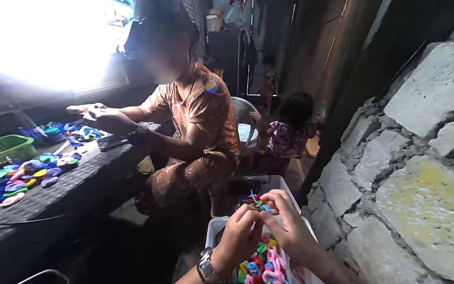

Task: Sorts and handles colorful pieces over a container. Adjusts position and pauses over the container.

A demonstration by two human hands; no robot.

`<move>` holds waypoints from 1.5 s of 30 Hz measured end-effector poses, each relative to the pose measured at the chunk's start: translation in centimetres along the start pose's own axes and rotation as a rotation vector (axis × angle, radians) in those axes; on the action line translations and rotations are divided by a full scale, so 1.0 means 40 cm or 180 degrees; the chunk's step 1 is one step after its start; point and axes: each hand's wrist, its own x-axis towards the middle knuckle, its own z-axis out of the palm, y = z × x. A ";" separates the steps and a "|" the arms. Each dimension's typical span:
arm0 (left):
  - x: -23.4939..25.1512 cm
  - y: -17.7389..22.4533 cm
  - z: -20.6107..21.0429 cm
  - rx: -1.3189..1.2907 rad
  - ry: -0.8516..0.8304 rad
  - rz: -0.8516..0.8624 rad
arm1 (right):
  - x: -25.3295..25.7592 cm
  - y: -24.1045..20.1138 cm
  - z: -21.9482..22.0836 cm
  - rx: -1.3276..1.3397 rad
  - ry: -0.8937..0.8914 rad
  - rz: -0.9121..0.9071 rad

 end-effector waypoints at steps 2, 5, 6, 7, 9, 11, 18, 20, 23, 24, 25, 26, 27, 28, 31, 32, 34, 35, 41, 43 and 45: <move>-0.005 -0.009 0.006 0.0186 0.0011 0.0119 | -0.033 0.020 -0.002 0.0819 -0.0078 0.0600; -0.026 -0.053 0.019 0.0046 0.0012 0.0345 | -0.050 0.015 0.006 0.1779 -0.0192 0.1213; -0.030 -0.059 0.019 -0.0006 -0.0010 0.0347 | -0.051 0.011 0.010 0.1817 -0.0121 0.1255; -0.031 -0.059 0.017 -0.0053 -0.0038 0.0316 | -0.050 0.008 0.011 0.1860 -0.0035 0.1284; -0.026 -0.051 0.010 -0.0154 -0.0093 0.0067 | -0.047 0.009 0.010 0.2287 0.0123 0.1297; -0.019 -0.039 0.004 -0.0336 -0.0171 -0.0387 | -0.053 0.027 0.005 0.2991 0.0075 0.1072; -0.006 -0.040 -0.012 -0.0106 -0.0229 -0.1235 | -0.069 0.076 0.011 -0.0168 -0.0130 -0.0371; -0.007 -0.034 -0.011 -0.0144 -0.0414 -0.1243 | -0.067 0.071 0.008 -0.0109 -0.0269 0.0188; -0.016 -0.044 -0.007 -0.0203 -0.0755 -0.1047 | -0.065 0.075 -0.019 0.2082 -0.0381 0.0744; -0.017 -0.047 -0.007 -0.0274 -0.0855 -0.1090 | -0.063 0.080 -0.025 0.2846 -0.0373 0.0750; -0.015 -0.047 -0.009 -0.0429 -0.0919 -0.1204 | -0.060 0.085 -0.027 0.3390 -0.0332 0.0719; -0.012 -0.049 -0.013 -0.0762 -0.0903 -0.1352 | -0.058 0.090 -0.028 0.3675 -0.0292 0.0643; -0.011 -0.054 -0.017 -0.1341 -0.0804 -0.1497 | -0.058 0.093 -0.028 0.3666 -0.0243 0.0563; -0.012 -0.061 -0.020 -0.2119 -0.0664 -0.1634 | -0.058 0.099 -0.027 0.3418 -0.0242 0.0451; 0.000 -0.063 -0.032 -0.3985 -0.0344 -0.2067 | -0.064 0.109 -0.021 0.2151 -0.0483 0.0025; 0.002 -0.060 -0.031 -0.3875 -0.0256 -0.2142 | -0.066 0.108 -0.019 0.2028 -0.0558 -0.0111; 0.006 -0.052 -0.029 -0.2386 -0.0447 -0.1990 | -0.067 0.103 -0.020 0.2212 -0.0597 -0.0310; 0.008 -0.050 -0.028 -0.1424 -0.0729 -0.1761 | -0.066 0.101 -0.022 0.2428 -0.0549 -0.0343; -0.027 -0.039 0.001 -0.0113 -0.0566 -0.0400 | -0.065 0.064 -0.022 0.2449 0.0000 0.0062; -0.020 -0.037 0.001 -0.0231 -0.0464 -0.0112 | -0.071 0.060 -0.015 0.2361 0.0046 0.0403; -0.022 -0.041 0.006 -0.0235 -0.0612 -0.0088 | -0.075 0.051 -0.016 0.2733 -0.0071 0.0772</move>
